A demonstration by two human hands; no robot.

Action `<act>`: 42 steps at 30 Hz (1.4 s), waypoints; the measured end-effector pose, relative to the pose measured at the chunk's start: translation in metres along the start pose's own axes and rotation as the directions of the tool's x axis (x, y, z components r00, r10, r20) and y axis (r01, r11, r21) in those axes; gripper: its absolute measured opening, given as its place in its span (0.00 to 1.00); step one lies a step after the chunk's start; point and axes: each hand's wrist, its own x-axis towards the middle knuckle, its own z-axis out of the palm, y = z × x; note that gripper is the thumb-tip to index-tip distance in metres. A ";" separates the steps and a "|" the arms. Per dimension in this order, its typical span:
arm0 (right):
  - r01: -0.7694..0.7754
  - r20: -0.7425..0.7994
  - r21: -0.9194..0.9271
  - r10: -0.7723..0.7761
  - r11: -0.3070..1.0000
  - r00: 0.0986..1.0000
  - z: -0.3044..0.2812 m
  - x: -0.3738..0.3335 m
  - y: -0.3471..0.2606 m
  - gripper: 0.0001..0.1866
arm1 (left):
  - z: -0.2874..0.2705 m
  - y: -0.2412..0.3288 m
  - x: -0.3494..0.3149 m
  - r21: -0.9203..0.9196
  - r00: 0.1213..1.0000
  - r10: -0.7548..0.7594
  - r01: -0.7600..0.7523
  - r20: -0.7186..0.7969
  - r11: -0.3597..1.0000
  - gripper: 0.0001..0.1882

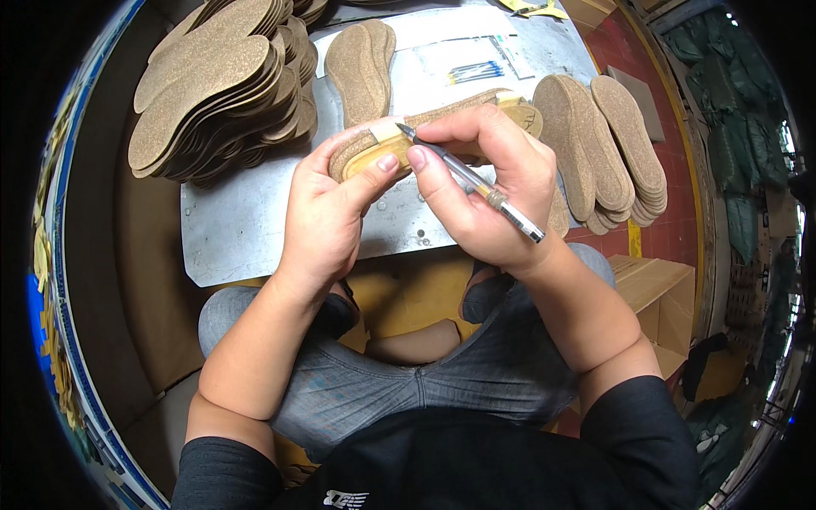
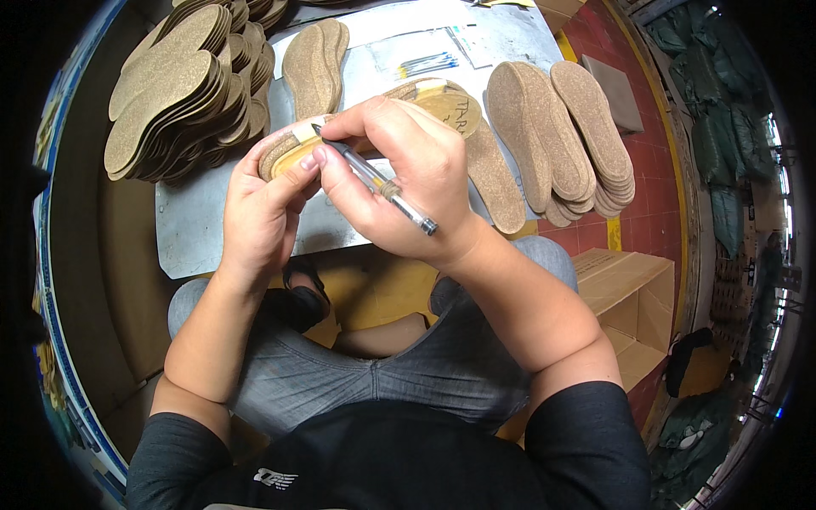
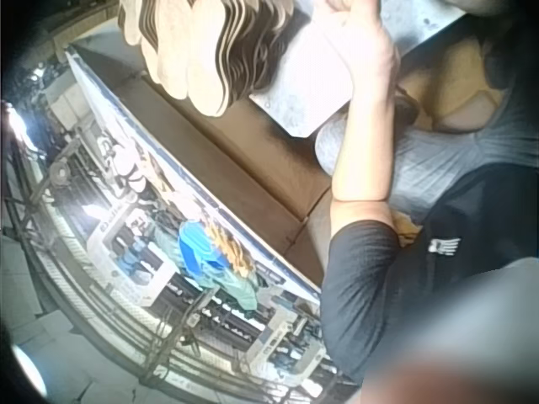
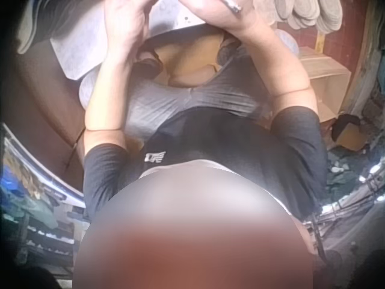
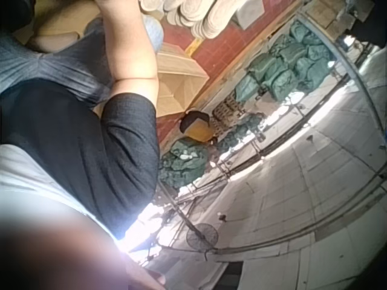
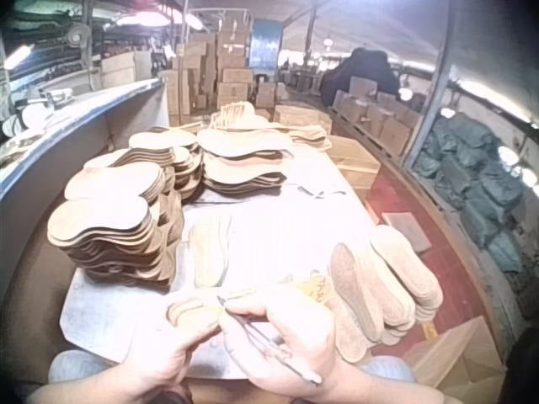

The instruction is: The person marks the edges of shoe insoles with a pen, writing labels such as 'TARA 38' on the surface. They handle multiple insoles one at a time, flipping them over and writing on different sections before placing them back on the table.

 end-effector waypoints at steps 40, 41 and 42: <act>-0.035 -0.007 0.020 0.035 0.999 0.999 0.008 -0.001 0.001 0.08 | -0.005 -0.001 0.000 -0.009 0.996 -0.089 0.088 -0.010 0.996 0.21; -0.028 -0.029 0.028 0.029 0.999 0.999 0.009 -0.001 0.001 0.09 | -0.005 -0.001 0.000 -0.010 0.995 -0.094 0.094 -0.008 0.995 0.21; -0.039 -0.004 0.029 0.040 0.999 0.999 0.008 -0.001 0.000 0.09 | -0.005 0.000 -0.001 -0.004 0.995 -0.103 0.103 0.000 0.995 0.21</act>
